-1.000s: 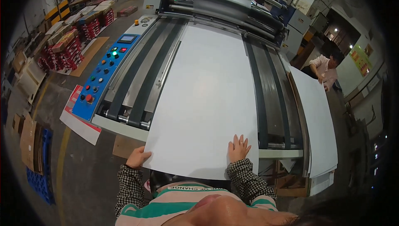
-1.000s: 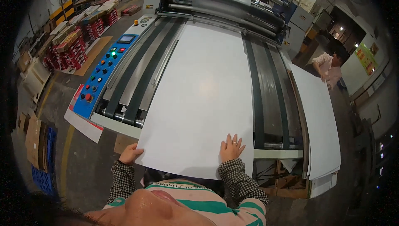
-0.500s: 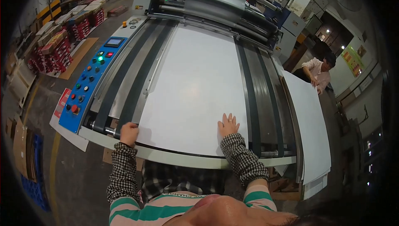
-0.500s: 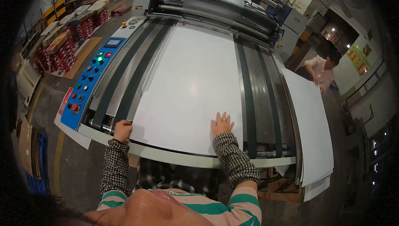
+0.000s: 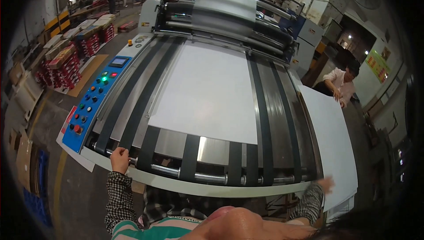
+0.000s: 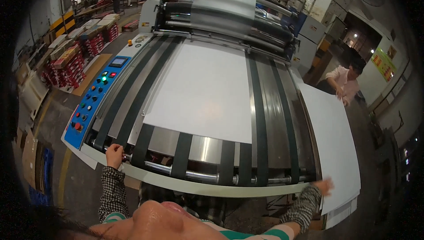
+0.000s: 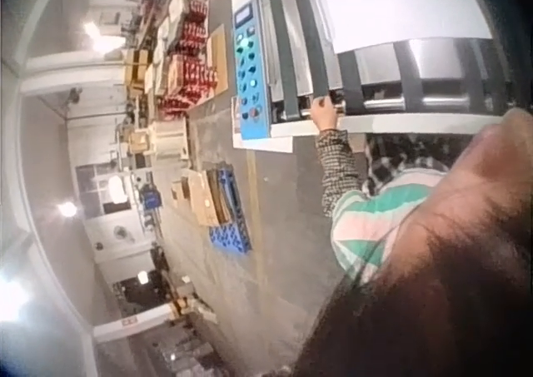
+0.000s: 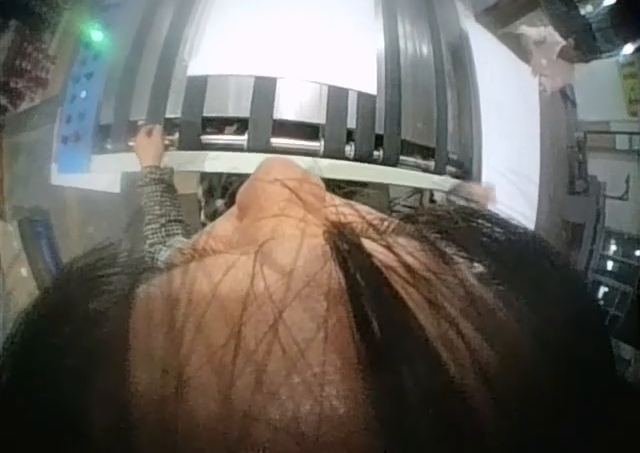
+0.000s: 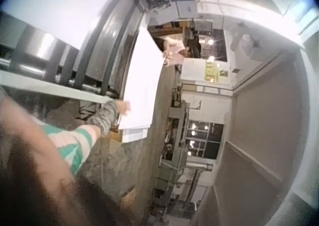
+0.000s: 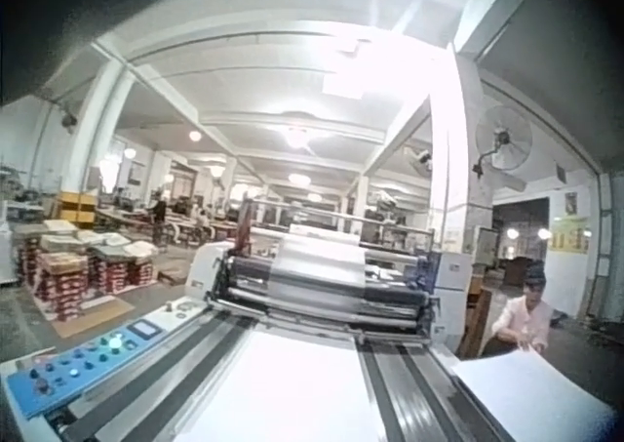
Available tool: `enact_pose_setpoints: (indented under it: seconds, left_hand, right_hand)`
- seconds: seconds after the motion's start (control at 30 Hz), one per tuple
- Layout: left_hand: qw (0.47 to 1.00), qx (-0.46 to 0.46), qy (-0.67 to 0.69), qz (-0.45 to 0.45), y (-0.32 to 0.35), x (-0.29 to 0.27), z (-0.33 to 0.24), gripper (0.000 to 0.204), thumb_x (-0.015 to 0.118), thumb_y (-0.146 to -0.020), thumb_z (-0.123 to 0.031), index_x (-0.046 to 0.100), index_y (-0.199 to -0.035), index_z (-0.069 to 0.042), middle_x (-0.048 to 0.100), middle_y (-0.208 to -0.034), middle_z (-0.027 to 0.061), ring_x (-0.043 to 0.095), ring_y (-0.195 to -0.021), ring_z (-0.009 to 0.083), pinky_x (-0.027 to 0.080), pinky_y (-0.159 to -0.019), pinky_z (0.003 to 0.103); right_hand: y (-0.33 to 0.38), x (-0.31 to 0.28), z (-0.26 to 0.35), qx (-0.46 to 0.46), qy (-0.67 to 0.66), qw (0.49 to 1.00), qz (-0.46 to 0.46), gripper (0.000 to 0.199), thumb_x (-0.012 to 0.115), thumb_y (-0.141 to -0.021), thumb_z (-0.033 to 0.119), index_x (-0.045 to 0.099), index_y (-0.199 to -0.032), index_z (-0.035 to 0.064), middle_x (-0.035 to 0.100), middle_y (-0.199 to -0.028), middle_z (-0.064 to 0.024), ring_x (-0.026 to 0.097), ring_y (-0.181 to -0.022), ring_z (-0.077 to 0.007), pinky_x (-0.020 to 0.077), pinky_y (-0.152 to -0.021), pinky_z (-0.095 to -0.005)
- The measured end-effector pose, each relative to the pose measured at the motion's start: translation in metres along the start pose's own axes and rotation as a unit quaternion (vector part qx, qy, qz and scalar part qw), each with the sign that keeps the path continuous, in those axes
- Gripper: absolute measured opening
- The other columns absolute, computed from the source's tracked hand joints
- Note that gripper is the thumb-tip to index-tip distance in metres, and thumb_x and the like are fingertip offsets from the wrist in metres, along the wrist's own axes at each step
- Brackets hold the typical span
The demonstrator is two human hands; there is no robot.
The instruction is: Feed paper sheets into a large industrial laminating or cutting machine and manage the output.
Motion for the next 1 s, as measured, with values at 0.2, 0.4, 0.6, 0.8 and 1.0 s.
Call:
enact_pose_setpoints:
  seconds: [0.2,0.4,0.6,0.8,1.0]
  left_hand:
    - [0.99,0.118,-0.02,0.072,0.012,0.076,-0.036,0.019,0.053,-0.073,-0.015,0.059,-0.081,0.001,0.06,-0.068,0.013,0.059,-0.063,0.0179,0.047,-0.058,0.029]
    - [0.863,0.226,-0.026,0.451,0.145,0.2,-0.076,0.031,0.058,-0.075,-0.021,0.055,-0.096,0.002,0.06,-0.08,0.0143,0.058,-0.076,0.0189,0.045,-0.07,0.028]
    - [0.856,0.213,-0.15,0.447,0.169,0.202,-0.049,0.026,0.054,-0.071,-0.015,0.056,-0.091,0.001,0.059,-0.084,0.0181,0.057,-0.08,0.0291,0.044,-0.071,0.036]
    - [0.92,0.03,0.06,0.385,0.103,0.11,-0.007,0.028,0.047,-0.068,-0.009,0.056,-0.092,0.003,0.059,-0.078,0.0081,0.055,-0.069,0.0144,0.043,-0.062,0.027]
    - [0.919,-0.078,0.187,0.339,0.106,0.023,0.031,0.026,0.05,-0.073,-0.006,0.054,-0.095,0.006,0.058,-0.083,0.0068,0.053,-0.073,0.0133,0.042,-0.064,0.026]
  right_hand:
    - [0.024,0.006,0.016,-0.142,-0.027,0.984,0.106,0.021,0.055,-0.077,0.017,0.055,-0.094,0.0054,0.055,-0.099,-0.0114,0.053,-0.091,-0.0273,0.0459,-0.076,-0.0379]
    - [0.237,-0.027,0.141,-0.523,-0.259,0.804,0.117,0.018,0.052,-0.07,0.014,0.057,-0.082,0.0017,0.05,-0.088,-0.0216,0.051,-0.076,-0.0329,0.0439,-0.068,-0.0413]
    - [0.417,-0.097,0.171,-0.454,-0.631,0.608,0.16,0.018,0.047,-0.073,0.008,0.056,-0.082,-0.0049,0.055,-0.094,-0.0201,0.051,-0.09,-0.0341,0.0399,-0.081,-0.0366]
    - [0.395,-0.095,0.166,-0.519,-0.644,0.545,0.136,0.012,0.048,-0.072,0.007,0.057,-0.071,-0.0021,0.058,-0.083,-0.0174,0.054,-0.076,-0.0309,0.0433,-0.07,-0.037]
    - [0.355,-0.069,0.125,-0.482,-0.348,0.798,0.1,0.034,0.047,-0.078,0.028,0.053,-0.105,0.0097,0.04,-0.121,-0.0165,0.029,-0.115,-0.0351,0.0163,-0.094,-0.0548]
Point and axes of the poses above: each hand's wrist, its own y-axis away from the middle knuckle, its own x-axis out of the palm, z = x × y, the point moved 5 cm from there along -y, towards the middle knuckle
